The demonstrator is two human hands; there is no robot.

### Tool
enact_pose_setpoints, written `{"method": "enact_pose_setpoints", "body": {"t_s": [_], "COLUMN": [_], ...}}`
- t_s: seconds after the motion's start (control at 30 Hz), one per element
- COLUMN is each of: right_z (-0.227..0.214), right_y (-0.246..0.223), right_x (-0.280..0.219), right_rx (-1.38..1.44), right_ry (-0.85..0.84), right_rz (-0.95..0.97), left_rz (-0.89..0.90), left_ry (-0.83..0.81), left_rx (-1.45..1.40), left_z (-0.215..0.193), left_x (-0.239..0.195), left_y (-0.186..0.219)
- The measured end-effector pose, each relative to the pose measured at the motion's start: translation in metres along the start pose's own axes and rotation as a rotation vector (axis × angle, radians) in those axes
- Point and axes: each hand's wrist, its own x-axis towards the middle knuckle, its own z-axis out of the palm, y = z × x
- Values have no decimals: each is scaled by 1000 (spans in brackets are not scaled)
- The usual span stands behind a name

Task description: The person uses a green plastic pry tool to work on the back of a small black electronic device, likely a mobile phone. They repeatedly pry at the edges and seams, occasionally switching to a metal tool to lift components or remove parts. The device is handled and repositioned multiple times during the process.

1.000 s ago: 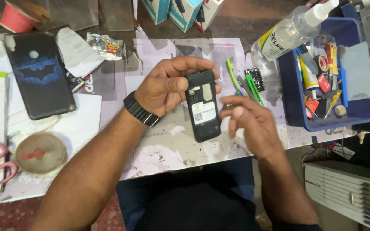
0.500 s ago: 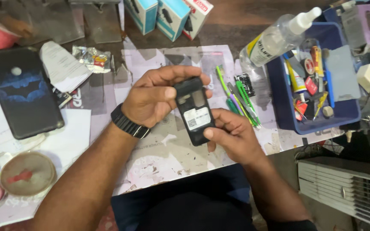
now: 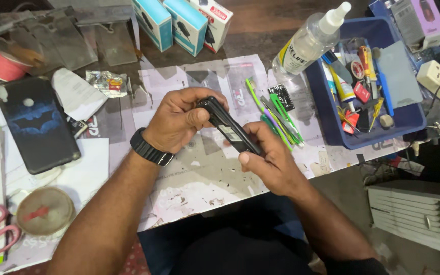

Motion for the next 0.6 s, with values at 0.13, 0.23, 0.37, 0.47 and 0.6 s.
{"method": "enact_pose_setpoints", "body": {"t_s": [0.13,0.23,0.37,0.47,0.6], "right_z": [-4,-25,-55,-55,-47], "right_y": [-4,-6,-9,-10,-14], "right_x": [6,8,9,18,35], "right_rx": [198,18,-716,-897,-956], "right_ry": [-77,58,142,-98,-302], "right_rz": [-13,177,-99,-309,-287], "left_rz": [-2,13,68,98,39], "left_ry": [3,118,160,173,202], "left_rx": [-31,35,54,39,39], "left_z": [4,0,-9,-11,-7], "left_x": [4,4,5,6,5], "left_y": [3,0,3,10,8]}}
